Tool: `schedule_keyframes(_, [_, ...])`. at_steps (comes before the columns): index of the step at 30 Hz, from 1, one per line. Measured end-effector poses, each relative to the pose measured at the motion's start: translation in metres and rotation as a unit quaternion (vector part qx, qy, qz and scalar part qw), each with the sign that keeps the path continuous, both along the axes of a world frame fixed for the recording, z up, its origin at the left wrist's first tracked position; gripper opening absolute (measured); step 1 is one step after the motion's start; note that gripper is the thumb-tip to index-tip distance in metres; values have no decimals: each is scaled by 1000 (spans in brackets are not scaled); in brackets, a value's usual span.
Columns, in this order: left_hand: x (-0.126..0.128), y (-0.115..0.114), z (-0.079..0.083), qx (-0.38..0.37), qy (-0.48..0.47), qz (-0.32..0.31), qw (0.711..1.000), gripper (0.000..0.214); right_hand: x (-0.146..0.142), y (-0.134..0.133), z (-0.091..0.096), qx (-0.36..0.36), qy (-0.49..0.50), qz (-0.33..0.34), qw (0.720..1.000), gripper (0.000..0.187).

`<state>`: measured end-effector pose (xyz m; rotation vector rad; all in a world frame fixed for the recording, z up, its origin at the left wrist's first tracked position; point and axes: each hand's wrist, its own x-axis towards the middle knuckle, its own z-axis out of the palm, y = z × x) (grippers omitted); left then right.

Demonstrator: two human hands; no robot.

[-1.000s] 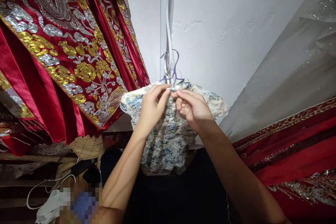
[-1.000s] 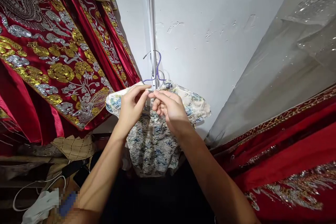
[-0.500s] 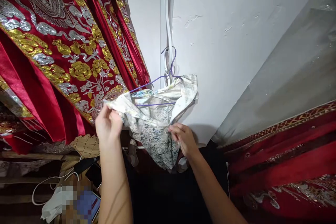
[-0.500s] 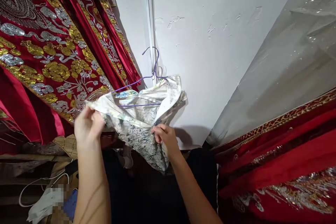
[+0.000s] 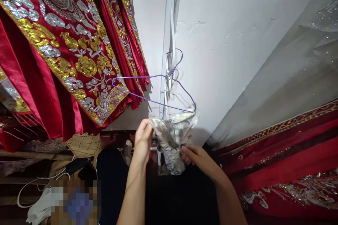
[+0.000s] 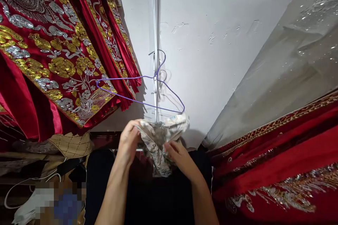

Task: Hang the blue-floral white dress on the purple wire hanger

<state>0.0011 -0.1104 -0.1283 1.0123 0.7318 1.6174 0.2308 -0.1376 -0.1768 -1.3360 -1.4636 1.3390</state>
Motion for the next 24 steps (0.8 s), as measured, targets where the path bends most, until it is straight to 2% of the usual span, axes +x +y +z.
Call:
schedule_keyframes(2, [13, -15, 19, 48, 93, -46, 993, 22, -25, 10, 8, 38, 78, -25, 996, 53])
schedule_keyframes(4, [21, -25, 33, 100, 194, -88, 972, 20, -49, 21, 19, 28, 173, -46, 983, 68])
schedule_keyframes(5, [22, -27, 38, 125, 234, -96, 959, 19, -58, 25, 26, 8, 206, -44, 978, 75])
schedule_keyframes(7, [16, -23, 44, 156, 276, -70, 946, 20, -69, 33, 40, -31, 229, -9, 973, 79])
schedule_keyframes(9, [2, -11, 47, 147, 283, -35, 947, 38, -70, 39, 58, -41, 212, 65, 974, 70])
schedule_keyframes(10, [-7, -3, 48, 134, 286, -42, 948, 46, -69, 42, 69, -27, 187, 109, 976, 60])
schedule_keyframes(12, [-23, 13, 46, 109, 323, -120, 933, 51, -63, 50, 91, 36, 112, 165, 979, 38])
schedule_keyframes(14, [-36, 26, 45, 92, 396, -213, 888, 54, -56, 64, 112, 135, 14, 145, 980, 19])
schedule_keyframes(16, [-47, 34, 47, 78, 482, -234, 841, 59, -50, 83, 126, 249, -67, 62, 964, 7])
schedule_keyframes(17, [-54, 35, 50, 73, 528, -220, 817, 59, -47, 94, 129, 300, -88, 15, 950, 9])
schedule_keyframes(19, [-67, 35, 59, 68, 624, -181, 757, 56, -41, 117, 125, 362, -101, -49, 925, 32])
schedule_keyframes(21, [-81, 33, 67, 57, 711, -159, 682, 50, -34, 136, 110, 344, -92, -50, 933, 48])
schedule_keyframes(24, [-97, 29, 74, -4, 819, -124, 560, 39, -22, 151, 84, 263, -99, -12, 960, 35])
